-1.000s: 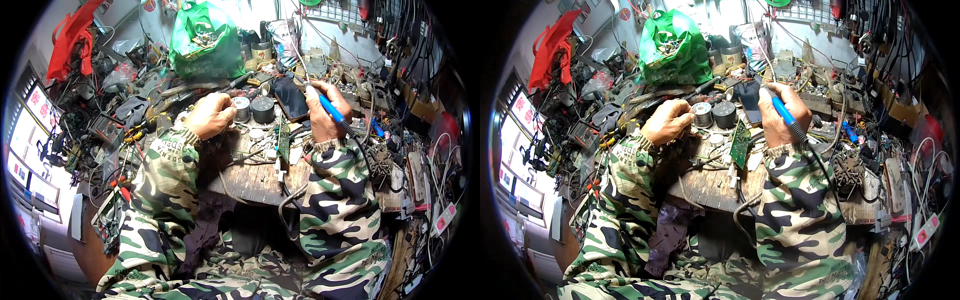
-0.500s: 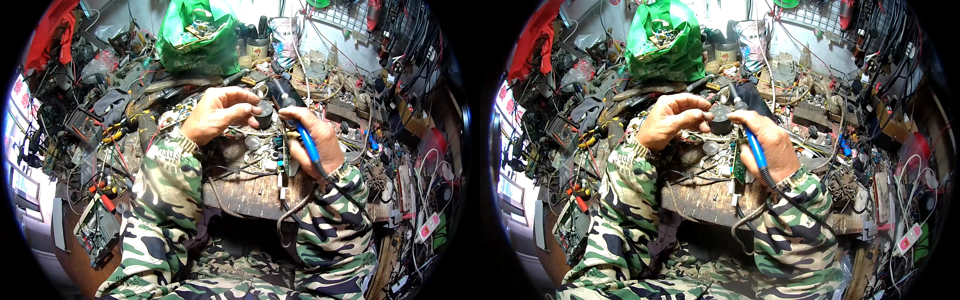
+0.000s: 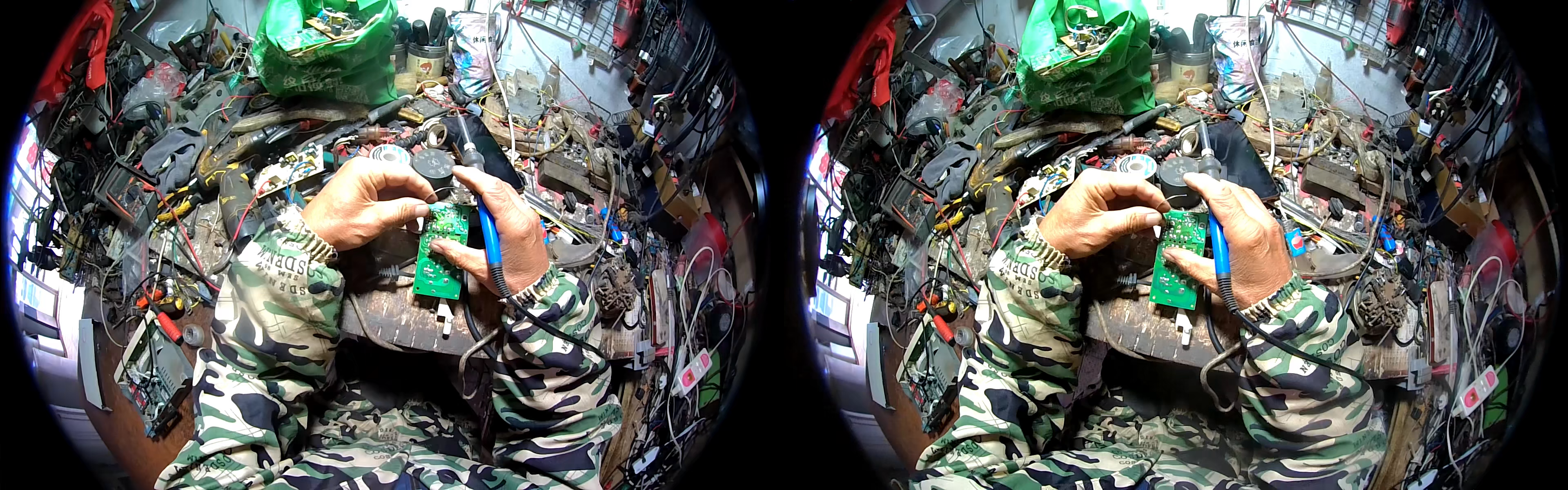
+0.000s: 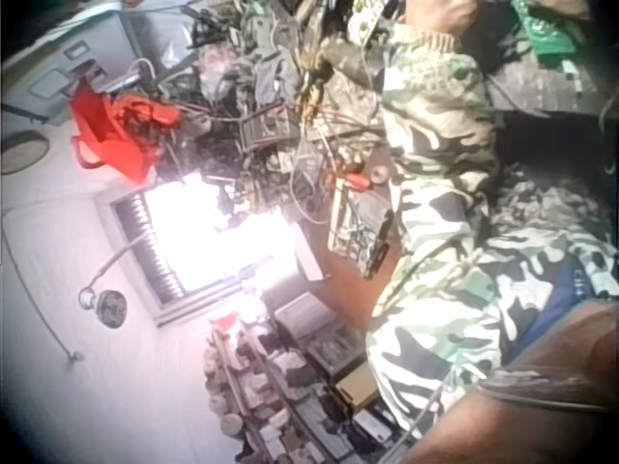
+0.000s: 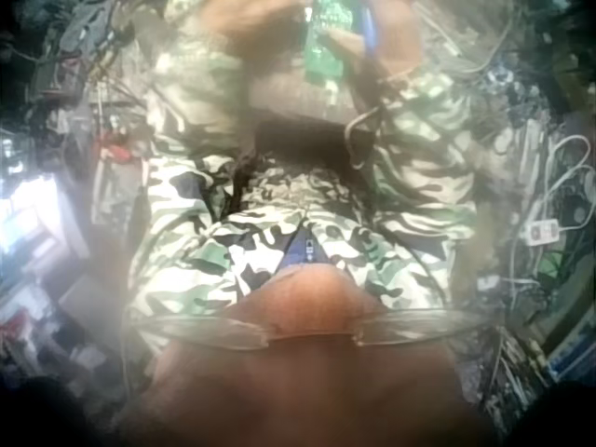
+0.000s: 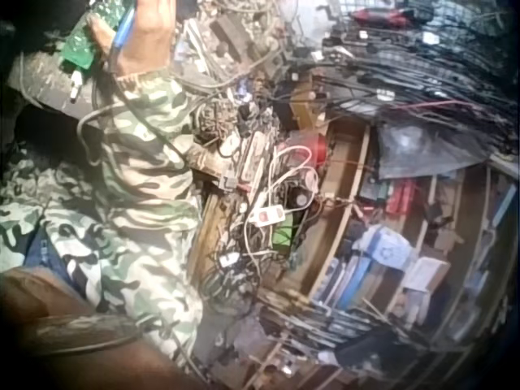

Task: The person solders a small green circuit board using a soldering iron and solder wire. They then connect a power cable to a larger electronic device and test it, observing a red digital display light up.

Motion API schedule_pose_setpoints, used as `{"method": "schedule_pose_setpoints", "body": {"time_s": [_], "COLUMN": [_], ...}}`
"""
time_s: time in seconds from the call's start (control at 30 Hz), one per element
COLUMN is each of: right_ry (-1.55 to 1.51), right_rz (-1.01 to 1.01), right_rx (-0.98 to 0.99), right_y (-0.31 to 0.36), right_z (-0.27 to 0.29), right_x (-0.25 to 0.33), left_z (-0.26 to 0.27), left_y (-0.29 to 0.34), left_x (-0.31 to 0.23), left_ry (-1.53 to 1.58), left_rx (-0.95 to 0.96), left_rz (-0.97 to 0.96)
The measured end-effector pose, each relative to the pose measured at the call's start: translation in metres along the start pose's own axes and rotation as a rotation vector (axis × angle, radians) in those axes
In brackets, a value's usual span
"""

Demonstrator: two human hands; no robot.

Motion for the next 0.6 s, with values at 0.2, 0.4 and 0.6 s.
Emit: {"method": "schedule_pose_setpoints", "body": {"time_s": [0.2, 0.4, 0.6], "right_ry": [-0.024, -0.036, -0.024], "right_rz": [-0.040, 0.030, 0.045], "right_rx": [0.025, 0.013, 0.017], "right_y": [0.002, -0.003, 0.001], "right_z": [0.000, 0.003, -0.002], "right_x": [0.000, 0.006, 0.001], "left_z": [-0.004, -0.004, -0.006], "left_y": [0.005, 0.009, 0.007], "left_x": [0.006, -0.003, 0.013], "left_ry": [0.019, -0.139, 0.096], "left_rx": [-0.014, -0.006, -0.025], "left_rz": [0.035, -0.038, 0.136]}}
Point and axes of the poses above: each hand's wrist, its own y-axis away from the middle knuckle, its own z-axis out of the back of the hand, x = y × z, the point moved 3 cm from there along -y, towards the middle knuckle, and after that the axes turned 1 degree about -y, right-handed, at the moved point
